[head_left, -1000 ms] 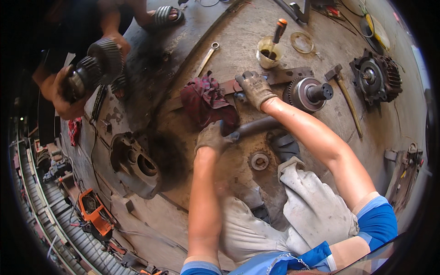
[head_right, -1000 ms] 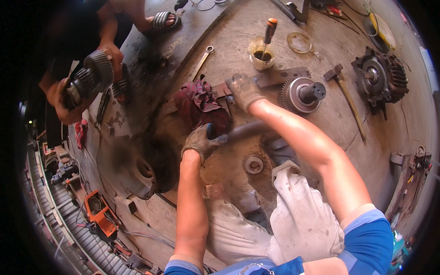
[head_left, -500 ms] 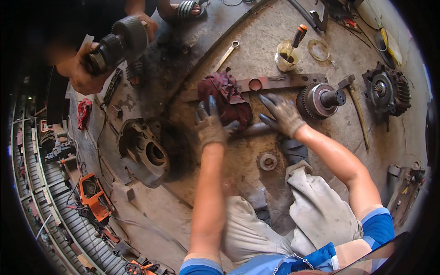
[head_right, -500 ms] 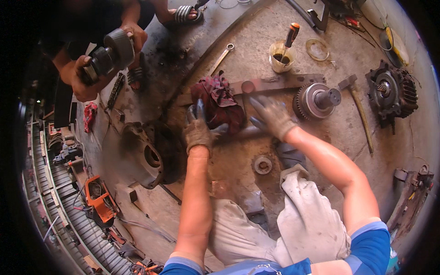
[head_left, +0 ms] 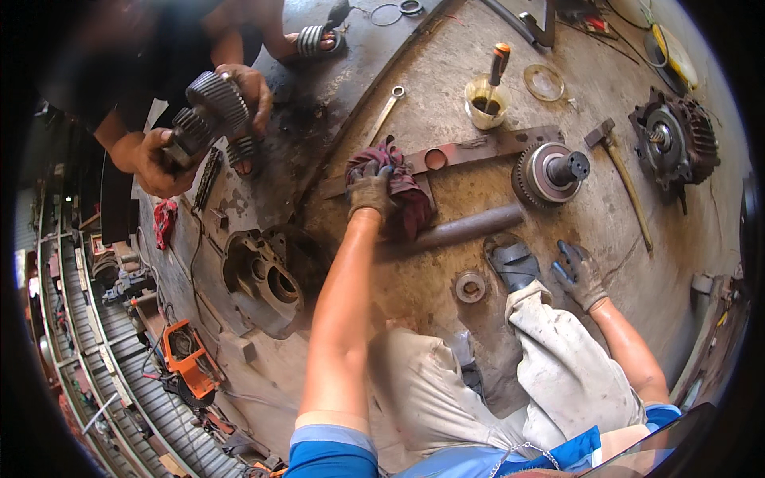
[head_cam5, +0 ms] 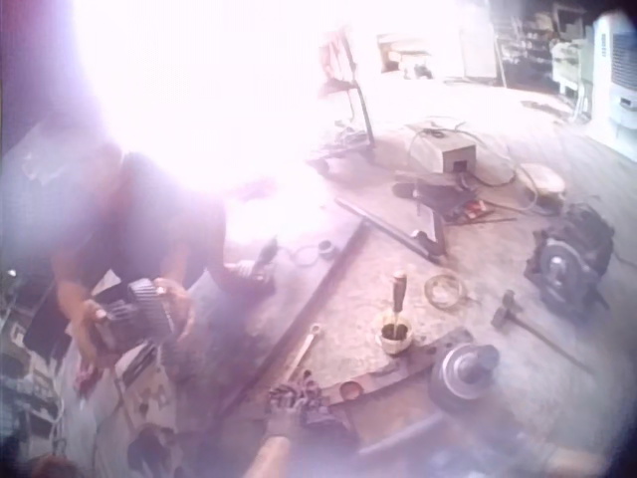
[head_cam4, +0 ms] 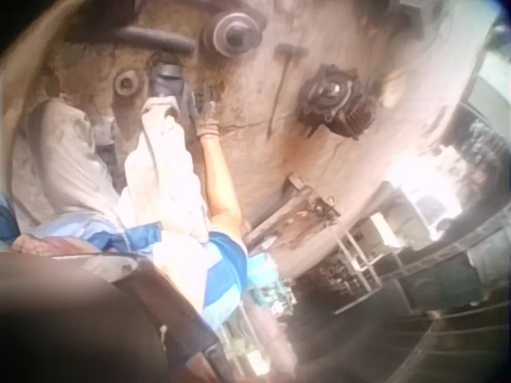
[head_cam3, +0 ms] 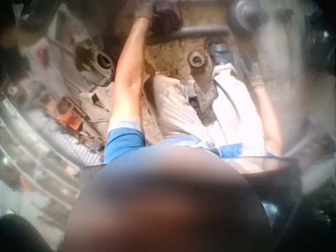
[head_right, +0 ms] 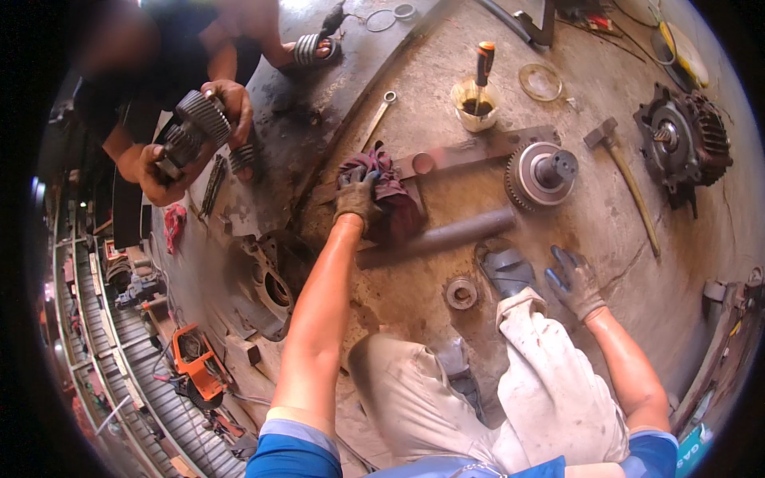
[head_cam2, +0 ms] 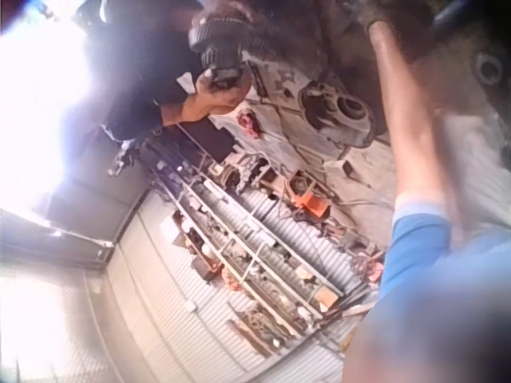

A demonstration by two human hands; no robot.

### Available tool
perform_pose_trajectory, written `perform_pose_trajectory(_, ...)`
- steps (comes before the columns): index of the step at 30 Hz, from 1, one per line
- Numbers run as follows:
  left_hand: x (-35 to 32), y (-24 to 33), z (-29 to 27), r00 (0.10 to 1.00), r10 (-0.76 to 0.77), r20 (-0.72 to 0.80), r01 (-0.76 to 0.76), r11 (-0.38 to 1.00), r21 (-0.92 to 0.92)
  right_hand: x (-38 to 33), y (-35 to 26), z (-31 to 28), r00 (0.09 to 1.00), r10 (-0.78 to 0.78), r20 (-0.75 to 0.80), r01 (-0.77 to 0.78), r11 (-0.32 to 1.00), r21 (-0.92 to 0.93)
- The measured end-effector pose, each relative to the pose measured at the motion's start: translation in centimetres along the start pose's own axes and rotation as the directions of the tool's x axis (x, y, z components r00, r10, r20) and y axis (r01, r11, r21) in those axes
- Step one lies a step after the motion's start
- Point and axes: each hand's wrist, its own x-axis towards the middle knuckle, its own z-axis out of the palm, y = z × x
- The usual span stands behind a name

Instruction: The person sits on the floor and uses a cloth to wipe and clean a metal gear component. They rotate the gear to clean different sides and then place it down. A second person is visible nearby handling other parts.

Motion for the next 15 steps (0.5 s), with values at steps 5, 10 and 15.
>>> perform_pose_trajectory(5,-2.1,-3.1,-0.2,0.929,0.100,-0.357,-0.205,0.941,-0.269,-0.5,1.0,-0.7,0.995,0.098,0.026,-0.099,0.994,0.052)
perform_pose_trajectory(10,-11.4,-4.4,-7.5,0.933,-0.062,-0.355,-0.204,0.723,-0.660,-0.8,1.8,-1.3,0.987,0.146,-0.064,-0.137,0.982,0.131)
perform_pose_trajectory(15,-17.9,-3.4,-14.3,0.948,-0.155,-0.279,-0.112,0.655,-0.747,-0.6,2.0,-1.4,0.979,0.197,-0.058,-0.182,0.962,0.202)
